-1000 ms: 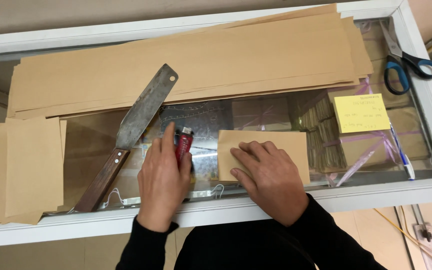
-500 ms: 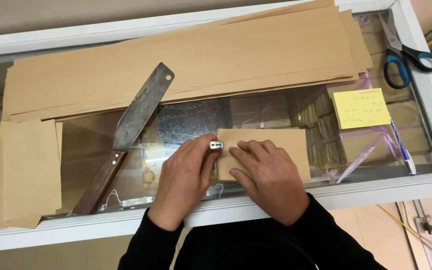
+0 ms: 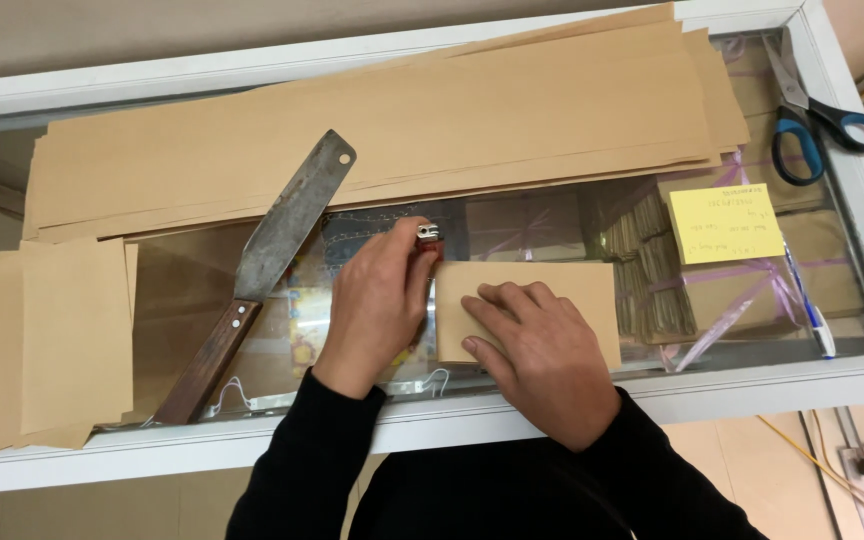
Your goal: Folding and sealing brown paper strips on a glass counter using a knife and a lighter
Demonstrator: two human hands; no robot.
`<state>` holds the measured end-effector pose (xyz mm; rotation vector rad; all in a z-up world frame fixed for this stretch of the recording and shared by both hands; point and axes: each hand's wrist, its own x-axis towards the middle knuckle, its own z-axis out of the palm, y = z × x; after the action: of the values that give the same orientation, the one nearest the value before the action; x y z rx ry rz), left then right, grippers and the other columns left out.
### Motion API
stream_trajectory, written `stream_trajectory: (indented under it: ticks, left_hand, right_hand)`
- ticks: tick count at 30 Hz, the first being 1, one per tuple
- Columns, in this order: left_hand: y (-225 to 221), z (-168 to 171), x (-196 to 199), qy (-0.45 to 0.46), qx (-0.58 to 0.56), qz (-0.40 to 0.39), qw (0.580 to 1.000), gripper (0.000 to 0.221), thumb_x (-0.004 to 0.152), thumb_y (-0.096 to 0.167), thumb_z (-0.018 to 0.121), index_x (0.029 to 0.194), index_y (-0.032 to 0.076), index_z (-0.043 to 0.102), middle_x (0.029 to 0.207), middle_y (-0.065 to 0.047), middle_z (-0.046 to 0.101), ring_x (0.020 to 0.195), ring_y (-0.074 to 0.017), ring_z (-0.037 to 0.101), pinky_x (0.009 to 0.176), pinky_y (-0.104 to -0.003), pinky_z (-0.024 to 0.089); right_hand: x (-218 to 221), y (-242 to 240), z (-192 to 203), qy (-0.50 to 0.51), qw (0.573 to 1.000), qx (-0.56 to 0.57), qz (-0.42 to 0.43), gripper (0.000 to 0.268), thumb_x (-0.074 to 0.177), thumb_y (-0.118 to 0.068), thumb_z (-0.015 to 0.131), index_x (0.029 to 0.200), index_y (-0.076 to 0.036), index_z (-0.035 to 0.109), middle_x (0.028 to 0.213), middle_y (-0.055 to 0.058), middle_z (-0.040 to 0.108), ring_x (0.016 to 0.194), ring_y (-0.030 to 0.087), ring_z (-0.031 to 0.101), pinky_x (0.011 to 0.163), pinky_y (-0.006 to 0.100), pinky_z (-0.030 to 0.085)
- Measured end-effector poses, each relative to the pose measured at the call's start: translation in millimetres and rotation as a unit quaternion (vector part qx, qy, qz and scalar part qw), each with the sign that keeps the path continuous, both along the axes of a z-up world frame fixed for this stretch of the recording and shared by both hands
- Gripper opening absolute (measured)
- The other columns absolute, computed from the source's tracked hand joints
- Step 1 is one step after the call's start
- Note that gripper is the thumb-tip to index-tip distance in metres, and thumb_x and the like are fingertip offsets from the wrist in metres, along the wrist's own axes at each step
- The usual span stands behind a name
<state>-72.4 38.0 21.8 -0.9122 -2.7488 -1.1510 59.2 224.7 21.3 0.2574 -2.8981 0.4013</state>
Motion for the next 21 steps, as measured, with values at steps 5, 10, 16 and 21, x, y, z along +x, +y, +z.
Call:
stream_trajectory:
  ticks: [5, 10, 16, 21]
  left_hand:
    - [-3.7, 9.3, 16.7, 0.005, -0.001, -0.004, 1.0, 0.021, 0.115, 0.025, 0.06, 0.132, 0.013, 0.062, 0.103, -0.012, 0.077, 0.094, -0.0402, 0.072, 0.075, -0.055, 0.053]
    - [-9.8, 7.0, 26.9, -0.007, -0.025, -0.01, 1.0, 0.019, 0.116, 0.025, 0.058, 0.13, 0.012, 0.061, 0.097, -0.013, 0.072, 0.089, -0.0413, 0.068, 0.075, -0.055, 0.053]
    - [-24.3, 6.3, 49.8, 0.029, 0.0, -0.054, 0.998, 0.013, 0.116, 0.018, 0.062, 0.125, 0.007, 0.063, 0.098, -0.01, 0.073, 0.09, -0.0343, 0.067, 0.079, -0.047, 0.051]
    - [-36.7, 4.7, 70.8, 0.027, -0.035, -0.048, 0.998, 0.013, 0.116, 0.019, 0.062, 0.127, 0.013, 0.064, 0.095, -0.008, 0.069, 0.089, -0.0318, 0.065, 0.085, -0.043, 0.048]
  right_hand:
    - [0.3, -0.7, -1.6, 0.0, 1.0, 0.017, -0.009, 0.041, 0.106, -0.044, 0.072, 0.14, -0.022, 0.075, 0.133, 0.001, 0.074, 0.111, 0.029, 0.066, 0.088, 0.047, 0.055]
    - [-0.1, 1.9, 0.7, 0.001, 1.0, 0.002, 0.0, 0.04, 0.106, -0.041, 0.072, 0.139, -0.02, 0.077, 0.132, 0.002, 0.074, 0.111, 0.03, 0.067, 0.089, 0.048, 0.055]
    - [-0.8, 1.8, 1.2, 0.0, 1.0, 0.009, 0.002, 0.039, 0.106, -0.041, 0.072, 0.139, -0.021, 0.076, 0.132, 0.002, 0.073, 0.11, 0.031, 0.066, 0.087, 0.049, 0.055]
    - [-1.7, 4.3, 1.3, 0.0, 1.0, -0.015, 0.018, 0.042, 0.107, -0.037, 0.072, 0.142, -0.016, 0.078, 0.132, 0.005, 0.073, 0.106, 0.032, 0.065, 0.088, 0.048, 0.054]
